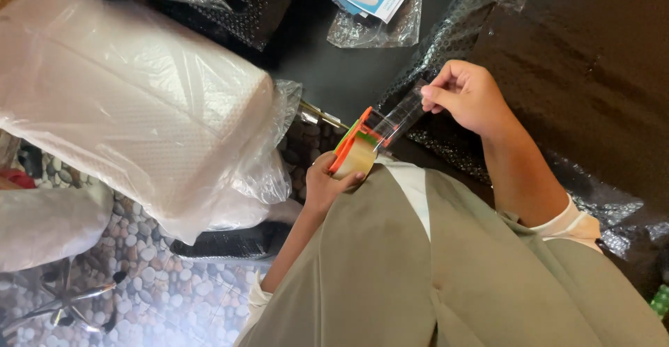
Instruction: The person wraps a rectangular item in black bubble wrap, folds the edges, and secures them with clear tape using a handheld dispenser. They then use a feather duster to wipe the surface of the wrapped package.
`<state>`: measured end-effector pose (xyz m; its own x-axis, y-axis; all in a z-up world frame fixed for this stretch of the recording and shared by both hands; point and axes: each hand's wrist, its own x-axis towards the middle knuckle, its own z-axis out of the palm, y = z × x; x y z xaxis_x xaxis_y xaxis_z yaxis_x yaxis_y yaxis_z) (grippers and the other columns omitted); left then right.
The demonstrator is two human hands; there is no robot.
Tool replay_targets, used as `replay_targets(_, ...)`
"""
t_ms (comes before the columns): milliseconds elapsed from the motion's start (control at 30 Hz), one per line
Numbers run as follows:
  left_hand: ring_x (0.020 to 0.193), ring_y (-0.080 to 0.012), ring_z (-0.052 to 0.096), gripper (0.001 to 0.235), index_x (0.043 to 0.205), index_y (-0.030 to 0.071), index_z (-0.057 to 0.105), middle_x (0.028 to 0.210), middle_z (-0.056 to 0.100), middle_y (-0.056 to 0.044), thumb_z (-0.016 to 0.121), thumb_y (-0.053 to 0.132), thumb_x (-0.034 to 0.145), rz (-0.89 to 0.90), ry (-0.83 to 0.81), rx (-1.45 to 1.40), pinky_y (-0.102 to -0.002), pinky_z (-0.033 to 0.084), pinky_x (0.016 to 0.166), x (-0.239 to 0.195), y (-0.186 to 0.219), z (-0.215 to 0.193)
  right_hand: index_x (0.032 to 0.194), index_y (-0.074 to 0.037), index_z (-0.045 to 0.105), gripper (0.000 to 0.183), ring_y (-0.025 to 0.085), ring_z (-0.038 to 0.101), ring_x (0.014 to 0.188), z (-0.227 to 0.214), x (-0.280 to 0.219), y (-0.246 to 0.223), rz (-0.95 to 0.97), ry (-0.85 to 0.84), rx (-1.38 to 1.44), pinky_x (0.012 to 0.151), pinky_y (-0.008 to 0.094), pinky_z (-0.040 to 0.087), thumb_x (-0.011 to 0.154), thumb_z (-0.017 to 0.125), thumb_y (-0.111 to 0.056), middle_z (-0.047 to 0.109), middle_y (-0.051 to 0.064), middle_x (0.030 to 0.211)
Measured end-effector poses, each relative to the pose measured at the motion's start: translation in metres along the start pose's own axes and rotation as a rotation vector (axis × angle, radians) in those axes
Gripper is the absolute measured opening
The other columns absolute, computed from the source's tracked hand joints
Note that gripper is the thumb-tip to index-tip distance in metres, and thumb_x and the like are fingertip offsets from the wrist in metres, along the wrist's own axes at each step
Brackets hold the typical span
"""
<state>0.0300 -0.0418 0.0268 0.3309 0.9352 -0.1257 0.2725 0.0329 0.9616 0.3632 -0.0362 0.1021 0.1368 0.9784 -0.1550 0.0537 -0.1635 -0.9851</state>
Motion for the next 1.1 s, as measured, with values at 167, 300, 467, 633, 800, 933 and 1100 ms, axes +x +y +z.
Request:
replay_targets(167,0.078,-0.0262,0.062,0.045,0.064,0.008,0.061,0.075,0.060,-0.007,0.098,0.031,0.069,0.157,-0.033,-0.156,-0.034,0.050,0.074,-0.013,-0.026,0.022,0.094,0.005,0.061,0.012,0.020,0.074,0.070,-0.003,0.025,0.033,0.023,-0.042,0.096,0.062,0.026,0.063,0.096,0.072,0.001,0.071,0.019,0.079)
replay_targets(300,0.086,-0.0370,0.065,0.037,0.071,0.003,0.067,0.072,0.062,-0.011,0.087,0.031,0.085,0.395,-0.044,-0.236,-0.047,0.050,0.084,-0.030,-0.063,0.040,0.089,-0.001,0.062,0.014,0.015,0.072,0.061,0.006,0.036,0.056,0.162,-0.077,0.168,0.052,0.021,0.059,0.094,0.075,-0.006,0.069,0.011,0.070)
replay_targets(467,0.081,-0.0376,0.059,0.043,0.070,0.003,0.060,0.073,0.058,-0.013,0.079,0.034,0.093,0.510,0.044,-0.172,-0.056,0.045,0.090,-0.062,-0.039,0.056,0.087,-0.003,0.064,0.014,0.016,0.071,0.057,0.027,0.022,0.113,0.326,-0.167,0.281,0.048,0.022,0.058,0.090,0.076,-0.007,0.069,0.011,0.067)
replay_targets(633,0.080,-0.0391,0.058,0.044,0.069,0.003,0.062,0.072,0.056,-0.012,0.081,0.036,0.092,0.610,0.103,-0.092,-0.066,0.040,0.097,-0.080,-0.047,0.049,0.085,-0.002,0.067,0.013,0.014,0.067,0.050,0.078,-0.008,0.207,0.610,-0.323,0.520,0.042,0.022,0.054,0.086,0.078,-0.009,0.067,0.010,0.062)
replay_targets(800,0.072,-0.0327,0.056,0.045,0.068,0.004,0.062,0.069,0.050,-0.008,0.083,0.038,0.090,0.758,0.211,-0.003,-0.071,0.039,0.099,-0.076,-0.044,0.025,0.086,0.000,0.065,0.013,0.011,0.059,0.045,0.092,-0.022,0.126,0.651,-0.297,0.415,0.040,0.021,0.048,0.087,0.074,-0.009,0.062,0.010,0.057)
replay_targets(933,0.070,-0.0317,0.057,0.044,0.068,0.004,0.064,0.068,0.050,-0.008,0.084,0.037,0.089,0.804,0.217,0.000,-0.072,0.041,0.097,-0.070,-0.056,-0.011,0.086,-0.003,0.067,0.008,0.009,0.057,0.047,0.120,-0.009,0.156,0.648,-0.260,0.371,0.041,0.020,0.052,0.085,0.074,-0.007,0.061,0.007,0.059)
replay_targets(1100,0.088,-0.0374,0.055,0.053,0.062,0.006,0.057,0.070,0.049,-0.007,0.082,0.044,0.089,0.784,0.253,0.003,-0.072,0.033,0.108,-0.060,-0.040,-0.058,0.090,-0.017,0.069,0.014,0.015,0.069,0.061,0.132,0.016,0.206,0.351,0.007,-0.381,0.053,0.028,0.051,0.085,0.076,-0.027,0.068,-0.001,0.061)
